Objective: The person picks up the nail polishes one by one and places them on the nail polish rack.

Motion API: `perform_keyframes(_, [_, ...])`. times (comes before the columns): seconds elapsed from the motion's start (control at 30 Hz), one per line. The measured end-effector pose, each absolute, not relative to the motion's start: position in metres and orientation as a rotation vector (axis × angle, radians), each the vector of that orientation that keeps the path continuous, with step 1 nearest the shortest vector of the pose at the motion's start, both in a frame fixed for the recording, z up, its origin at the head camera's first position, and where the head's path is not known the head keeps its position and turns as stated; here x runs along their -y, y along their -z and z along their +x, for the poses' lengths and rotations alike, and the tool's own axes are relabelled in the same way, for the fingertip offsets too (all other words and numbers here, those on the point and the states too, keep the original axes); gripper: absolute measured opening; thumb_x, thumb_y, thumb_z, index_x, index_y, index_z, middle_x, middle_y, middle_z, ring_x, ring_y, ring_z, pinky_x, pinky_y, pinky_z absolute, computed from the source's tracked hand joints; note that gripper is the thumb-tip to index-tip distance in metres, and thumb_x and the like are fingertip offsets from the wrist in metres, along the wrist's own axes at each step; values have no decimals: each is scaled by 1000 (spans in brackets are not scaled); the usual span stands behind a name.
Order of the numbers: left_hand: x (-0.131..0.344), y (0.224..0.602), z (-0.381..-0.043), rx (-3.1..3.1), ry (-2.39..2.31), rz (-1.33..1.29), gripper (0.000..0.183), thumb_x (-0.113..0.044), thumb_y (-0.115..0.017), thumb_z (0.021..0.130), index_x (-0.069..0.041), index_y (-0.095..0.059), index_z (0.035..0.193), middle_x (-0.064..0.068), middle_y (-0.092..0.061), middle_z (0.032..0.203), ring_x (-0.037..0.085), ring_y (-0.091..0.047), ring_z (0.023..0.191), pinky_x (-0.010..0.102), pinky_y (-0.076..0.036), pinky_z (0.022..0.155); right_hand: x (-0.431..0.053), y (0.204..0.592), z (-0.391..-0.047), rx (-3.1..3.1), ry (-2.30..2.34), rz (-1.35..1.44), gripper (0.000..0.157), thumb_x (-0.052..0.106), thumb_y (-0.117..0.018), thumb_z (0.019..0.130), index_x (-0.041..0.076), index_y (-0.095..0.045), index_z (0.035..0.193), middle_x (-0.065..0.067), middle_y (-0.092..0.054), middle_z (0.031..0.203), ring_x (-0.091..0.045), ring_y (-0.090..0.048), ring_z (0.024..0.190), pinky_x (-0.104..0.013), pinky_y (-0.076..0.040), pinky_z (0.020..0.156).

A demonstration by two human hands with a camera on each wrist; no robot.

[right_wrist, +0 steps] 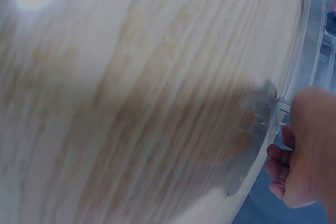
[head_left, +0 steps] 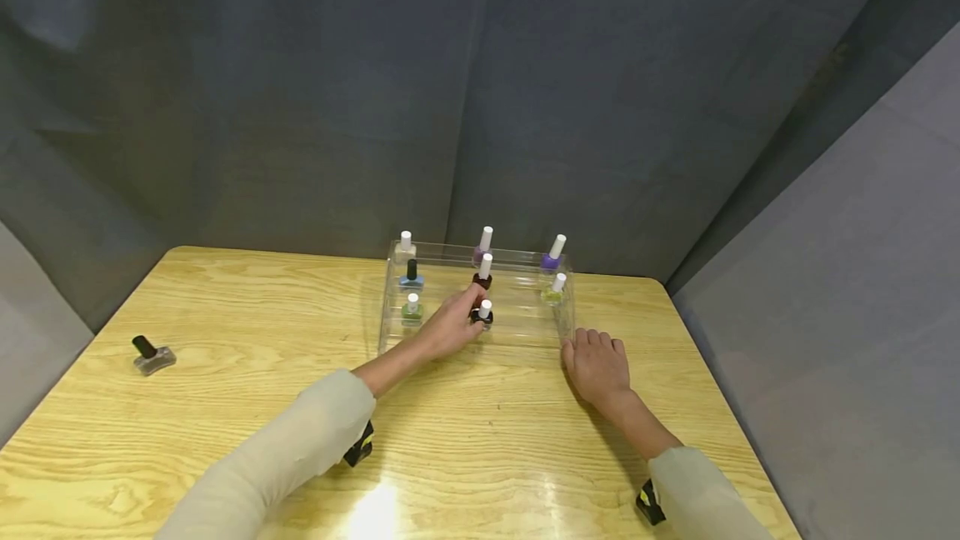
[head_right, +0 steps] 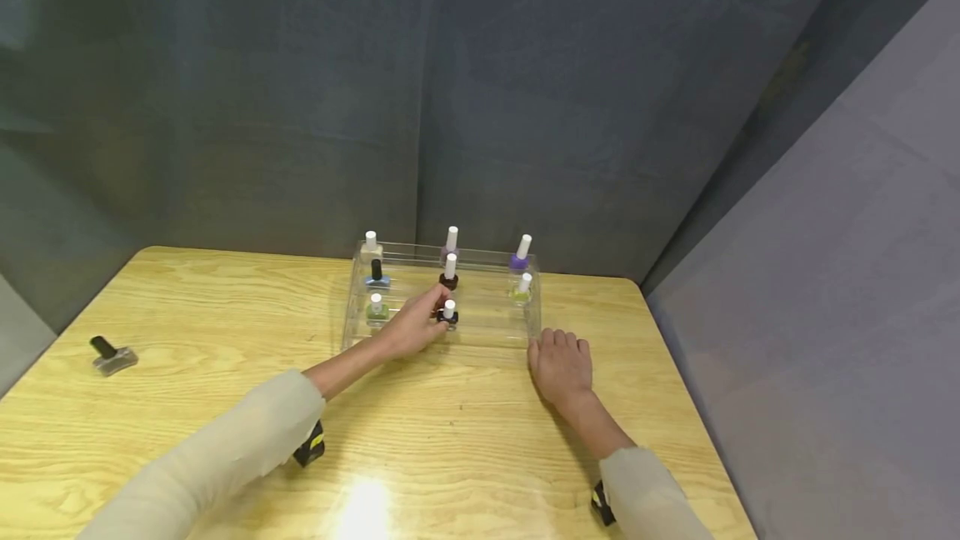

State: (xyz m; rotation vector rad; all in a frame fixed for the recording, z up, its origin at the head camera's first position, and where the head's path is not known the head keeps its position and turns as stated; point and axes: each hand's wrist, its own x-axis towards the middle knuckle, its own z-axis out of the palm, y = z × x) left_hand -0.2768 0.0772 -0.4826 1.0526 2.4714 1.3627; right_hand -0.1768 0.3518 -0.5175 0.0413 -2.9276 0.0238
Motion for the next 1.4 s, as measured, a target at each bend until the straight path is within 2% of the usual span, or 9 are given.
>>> perform_keyframes(0.2, [-71, 480, -276, -2500, -1365, 1033, 39, 4, -65, 90, -10, -51, 124, 11, -60, 125, 29, -56, 122, 39, -46, 101, -352, 520, -178, 2927, -9, 50, 38, 30, -38, 108, 9, -36, 76, -5, -36, 72, -28, -40, 69, -44, -33, 67])
perform_keyframes(0.47, [-54, 464, -270, -2412, -1537, 1033, 44, 8, -64, 90, 2, -48, 131, 17, -56, 126, 30, -56, 117, 41, -46, 101, -349, 516, -176, 2933, -19, 38, 37, 29, -40, 107, 8, -37, 76, -6, -36, 72, -29, -40, 69, -44, -34, 67])
perform_keyframes(0.63, [-34, 452, -266, -2408, -1582, 1089, 45, 8, -64, 90, 2, -47, 132, 17, -57, 124, 35, -57, 116, 44, -48, 100, -350, 516, -178, 2985, -38, 3, 37, 31, -37, 108, 8, -38, 79, -6, -38, 74, -29, -40, 72, -45, -33, 69])
perform_keyframes(0.77, [-14, 444, -264, -2392, -1605, 1118, 46, 6, -64, 91, -1, -46, 133, 16, -56, 125, 36, -57, 115, 48, -48, 98, -351, 516, -179, 3004, -29, -7, 39, 33, -33, 109, 8, -38, 80, -7, -39, 75, -29, -40, 73, -46, -33, 71])
perform_keyframes(0.9, [9, 437, -262, -2404, -1620, 1116, 47, 5, -64, 92, -3, -45, 134, 19, -54, 128, 34, -57, 115, 48, -50, 96, -350, 517, -179, 3002, -30, 2, 39, 32, -33, 109, 8, -38, 79, -6, -38, 75, -29, -39, 72, -46, -34, 71])
perform_keyframes(1.13, [50, 434, -264, -2500, -1581, 1085, 45, 4, -64, 93, 0, -44, 134, 20, -55, 127, 36, -57, 116, 46, -50, 97, -350, 517, -178, 2990, -33, 4, 38, 31, -35, 109, 8, -38, 79, -7, -38, 75, -30, -40, 73, -46, -34, 71])
perform_keyframes(1.4, [105, 434, -263, -2599, -1620, 937, 49, 6, -67, 91, 1, -44, 134, 22, -52, 129, 37, -55, 117, 54, -47, 98, -352, 518, -180, 2983, -25, 21, 37, 30, -37, 108, 8, -38, 78, -6, -38, 74, -30, -40, 72, -46, -33, 70])
